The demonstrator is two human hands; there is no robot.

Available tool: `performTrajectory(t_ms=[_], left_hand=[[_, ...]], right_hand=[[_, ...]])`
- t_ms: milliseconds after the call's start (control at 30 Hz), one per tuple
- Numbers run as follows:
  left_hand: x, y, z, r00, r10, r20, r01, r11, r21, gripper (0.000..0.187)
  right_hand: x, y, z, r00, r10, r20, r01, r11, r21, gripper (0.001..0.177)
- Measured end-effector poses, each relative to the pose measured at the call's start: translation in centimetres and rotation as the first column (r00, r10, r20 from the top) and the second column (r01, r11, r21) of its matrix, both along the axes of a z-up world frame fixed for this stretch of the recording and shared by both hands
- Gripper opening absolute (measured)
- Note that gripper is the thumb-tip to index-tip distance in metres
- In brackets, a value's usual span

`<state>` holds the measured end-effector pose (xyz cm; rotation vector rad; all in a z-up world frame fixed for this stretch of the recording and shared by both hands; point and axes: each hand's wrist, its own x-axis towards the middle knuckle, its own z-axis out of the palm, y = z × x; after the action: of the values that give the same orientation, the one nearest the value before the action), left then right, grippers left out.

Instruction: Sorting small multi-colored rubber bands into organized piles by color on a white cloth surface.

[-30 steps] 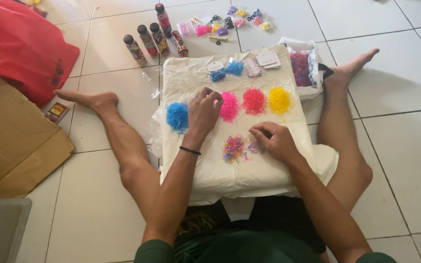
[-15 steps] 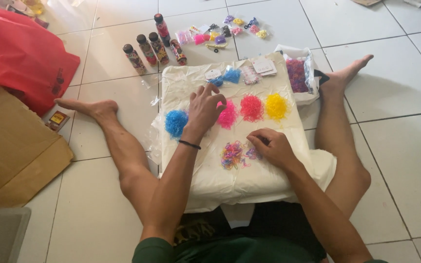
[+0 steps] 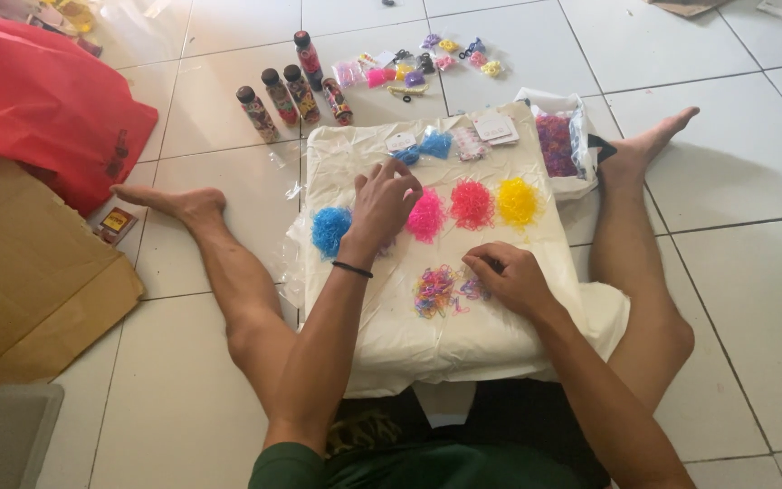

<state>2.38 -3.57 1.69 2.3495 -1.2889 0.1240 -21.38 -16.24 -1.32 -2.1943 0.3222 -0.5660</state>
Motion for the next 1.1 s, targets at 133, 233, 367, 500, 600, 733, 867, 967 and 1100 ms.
performTrajectory(t_ms=[133,233,367,500,600,733,867,967,1100], left_hand=[[-0.1,0.1,0.2,1.0,-0.004,-0.01,0.004,1.0,0.008,0.009],[-0.2,0.0,0.1,0.999,0.034,0.016,-0.035,0.998,0.043,0.011],[-0.8,0.6,0.4,0.996,0.084,-0.03,-0.082,0.994,0.068,0.015],[-1.2,0.6,0.7,0.997,0.068,-0.039,-0.065,0.996,0.055,0.016],[-1.8,0.8,0.9,0.995,0.082,-0.062,-0.078,0.994,0.074,0.018],[-2.1,0.8,1.5,0.994,0.063,-0.087,-0.058,0.997,0.059,0.014],[-2.0,0.6,0.6,0.998,0.031,-0.061,-0.032,0.999,-0.024,0.014],[-2.2,0.8,0.6,0.998,0.028,-0.048,-0.031,0.998,-0.061,0.012],[-2.3,0.9,0.2,1.0,0.009,-0.004,-0.01,0.987,-0.163,0.013]], right_hand=[[0.1,0.0,0.2,1.0,0.0,-0.002,0.0,1.0,-0.001,0.022],[0.0,0.0,0.3,1.0,0.0,0.003,0.0,1.0,-0.006,0.023],[0.1,0.2,0.2,1.0,0.011,-0.019,-0.011,1.0,0.008,0.027],[0.5,-0.1,0.1,1.0,-0.01,-0.018,0.012,0.993,0.121,0.063],[-0.3,0.2,1.1,0.998,-0.002,-0.065,0.014,0.982,0.189,0.07],[-0.1,-0.1,-0.3,0.997,-0.034,-0.066,0.042,0.992,0.118,0.041],[-0.1,0.0,0.0,0.999,-0.021,-0.044,0.021,1.0,0.015,0.025],[-0.2,0.3,-0.4,0.998,-0.036,-0.044,0.038,0.999,0.026,0.027],[-0.3,1.2,2.2,0.999,-0.047,-0.022,0.05,0.982,0.183,0.078]])
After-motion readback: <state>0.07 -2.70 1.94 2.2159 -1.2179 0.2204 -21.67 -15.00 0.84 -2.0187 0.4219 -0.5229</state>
